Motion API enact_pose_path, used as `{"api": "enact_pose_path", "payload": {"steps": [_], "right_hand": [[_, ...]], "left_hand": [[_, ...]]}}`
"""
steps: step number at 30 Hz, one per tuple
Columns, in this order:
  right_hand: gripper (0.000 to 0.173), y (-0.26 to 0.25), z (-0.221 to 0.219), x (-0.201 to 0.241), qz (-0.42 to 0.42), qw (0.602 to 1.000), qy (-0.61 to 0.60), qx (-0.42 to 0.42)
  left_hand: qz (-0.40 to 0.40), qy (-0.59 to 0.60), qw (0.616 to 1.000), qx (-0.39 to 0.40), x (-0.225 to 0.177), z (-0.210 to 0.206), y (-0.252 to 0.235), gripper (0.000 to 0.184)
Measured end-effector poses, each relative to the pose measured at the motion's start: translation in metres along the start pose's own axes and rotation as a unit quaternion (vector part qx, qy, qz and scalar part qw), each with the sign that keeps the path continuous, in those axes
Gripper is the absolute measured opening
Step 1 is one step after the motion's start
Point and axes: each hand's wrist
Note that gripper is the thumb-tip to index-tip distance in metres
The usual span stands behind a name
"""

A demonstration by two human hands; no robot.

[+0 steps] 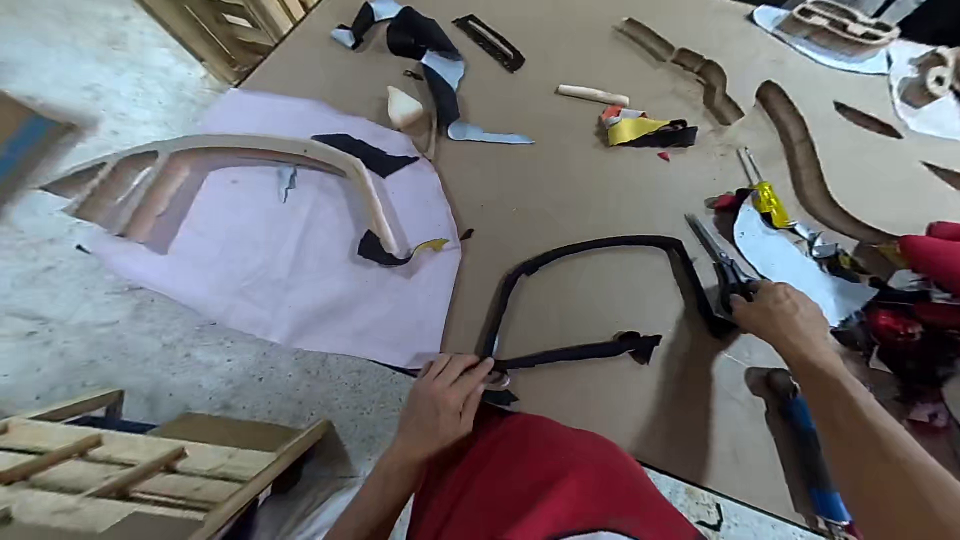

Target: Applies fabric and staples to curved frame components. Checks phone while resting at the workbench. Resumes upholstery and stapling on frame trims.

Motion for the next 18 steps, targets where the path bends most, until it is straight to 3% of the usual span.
{"api": "enact_pose_path", "payload": {"steps": [3,6,8,11,13,18], "right_hand": [[0.025,0.000,0.006,-0.017,-0.005,0.989,-0.146,0.027],[0.024,0.019,0.017,-0.023,-0.025,0.895,-0.438,0.079],[0.023,0.047,0.025,-0.020,0.009,0.834,-0.542,0.106],[0.021,0.108,0.024,0.003,0.093,0.792,-0.575,0.185],[0.040,0.145,0.018,0.023,0.134,0.746,-0.582,0.295],[0.059,0.208,0.014,0.070,0.080,0.600,-0.561,0.565]], "left_hand": [[-0.019,0.027,0.999,0.000,0.003,-0.002,0.010,0.035],[-0.036,0.034,0.999,0.004,0.002,-0.002,0.019,0.034],[-0.046,0.033,0.998,0.002,0.000,-0.006,0.021,0.033],[-0.075,0.040,0.996,0.007,-0.007,-0.009,0.016,0.032],[-0.107,0.029,0.994,0.004,-0.012,-0.013,0.008,0.029],[-0.198,0.029,0.980,0.007,-0.017,-0.028,-0.011,0.034]]}}
Point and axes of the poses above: each hand's wrist, its own y-axis away from the middle knuckle, its own z-axis out of the back of the hand, x = y × z, and after that the axes turned 11 degrees about x, right-handed
